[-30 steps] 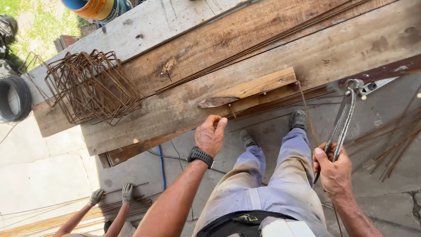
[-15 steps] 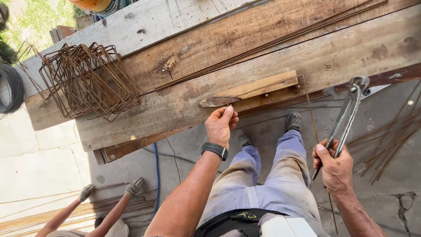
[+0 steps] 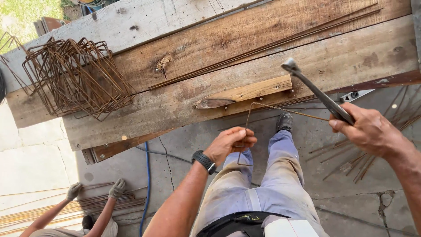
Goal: The person uses a metal bending tool to bend thin metal rods into rectangular shapes on a wooden workbench. They repeatedly position the rods against a wooden jig, apply pressure with the tool to form the bends, and place the finished pieces onto a pile.
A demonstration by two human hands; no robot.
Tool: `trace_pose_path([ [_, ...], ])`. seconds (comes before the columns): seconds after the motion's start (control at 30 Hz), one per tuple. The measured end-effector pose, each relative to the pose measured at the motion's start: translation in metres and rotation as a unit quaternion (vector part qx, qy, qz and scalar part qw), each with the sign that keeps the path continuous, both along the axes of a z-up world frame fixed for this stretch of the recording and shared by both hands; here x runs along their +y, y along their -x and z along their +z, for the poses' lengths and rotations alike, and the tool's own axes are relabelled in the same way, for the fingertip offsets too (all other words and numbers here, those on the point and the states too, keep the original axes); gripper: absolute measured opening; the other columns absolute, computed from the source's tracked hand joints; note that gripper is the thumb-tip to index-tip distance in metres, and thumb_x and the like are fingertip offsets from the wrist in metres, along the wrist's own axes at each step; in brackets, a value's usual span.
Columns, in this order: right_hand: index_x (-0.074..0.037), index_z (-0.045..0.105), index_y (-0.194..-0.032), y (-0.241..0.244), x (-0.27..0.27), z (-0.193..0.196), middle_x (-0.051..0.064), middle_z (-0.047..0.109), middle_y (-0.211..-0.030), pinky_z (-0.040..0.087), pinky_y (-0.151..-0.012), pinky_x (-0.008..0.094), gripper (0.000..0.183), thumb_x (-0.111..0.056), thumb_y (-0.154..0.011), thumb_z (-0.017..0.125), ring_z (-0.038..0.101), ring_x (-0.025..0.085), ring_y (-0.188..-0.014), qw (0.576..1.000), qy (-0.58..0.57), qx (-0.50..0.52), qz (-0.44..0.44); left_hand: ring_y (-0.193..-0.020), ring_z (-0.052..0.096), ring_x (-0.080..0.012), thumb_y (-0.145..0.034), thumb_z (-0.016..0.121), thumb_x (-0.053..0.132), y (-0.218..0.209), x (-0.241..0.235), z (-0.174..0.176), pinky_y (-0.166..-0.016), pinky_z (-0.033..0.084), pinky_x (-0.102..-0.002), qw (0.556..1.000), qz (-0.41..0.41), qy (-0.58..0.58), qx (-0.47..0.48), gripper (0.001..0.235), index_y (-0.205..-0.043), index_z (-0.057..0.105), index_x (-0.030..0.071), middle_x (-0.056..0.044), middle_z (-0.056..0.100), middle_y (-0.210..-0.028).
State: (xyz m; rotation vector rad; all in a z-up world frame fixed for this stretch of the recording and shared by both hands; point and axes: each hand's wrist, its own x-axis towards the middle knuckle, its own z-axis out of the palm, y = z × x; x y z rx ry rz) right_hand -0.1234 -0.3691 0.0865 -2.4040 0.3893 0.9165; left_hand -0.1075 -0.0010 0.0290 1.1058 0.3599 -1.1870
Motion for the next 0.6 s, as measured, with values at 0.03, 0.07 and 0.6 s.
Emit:
trace_pose_path([
  [0.03, -0.016, 0.067, -0.094, -0.015, -0.001, 0.003, 0.008, 0.077, -0.082, 0.048, -0.075, 0.039, 0.019, -0.034, -0.091, 0.062, 0.071, 0.032, -0.078, 0.997, 0.048, 0.026, 0.062, -0.097, 0.071, -0.0188, -0.101, 0.053, 0.035, 0.0, -0.013, -0.002, -0.082, 0.055, -0.03, 0.998, 0.052, -0.019, 0.001, 0.032, -0.117, 0.067, 0.011, -0.008, 0.075, -0.112],
  [0.07, -0.016, 0.067, -0.094, -0.027, 0.0, 0.001, 0.008, 0.077, -0.082, 0.048, -0.075, 0.039, 0.019, -0.034, -0.091, 0.062, 0.071, 0.032, -0.078, 0.996, 0.048, 0.028, 0.068, -0.097, 0.071, -0.0188, -0.101, 0.053, 0.035, 0.0, -0.023, -0.011, -0.082, 0.055, -0.03, 0.998, 0.058, -0.018, 0.004, 0.032, -0.117, 0.067, 0.011, -0.008, 0.075, -0.112],
  [0.6, -0.011, 0.062, -0.109, -0.111, -0.029, -0.052, 0.019, 0.073, -0.085, 0.049, -0.07, 0.048, 0.028, -0.036, -0.099, 0.055, 0.067, 0.041, -0.079, 0.968, 0.122, -0.029, 0.216, -0.055, 0.058, -0.0107, -0.104, 0.057, 0.034, -0.007, -0.104, -0.072, -0.051, 0.055, -0.027, 0.941, 0.33, -0.069, 0.011, 0.032, -0.092, 0.07, 0.008, -0.001, 0.064, -0.072],
])
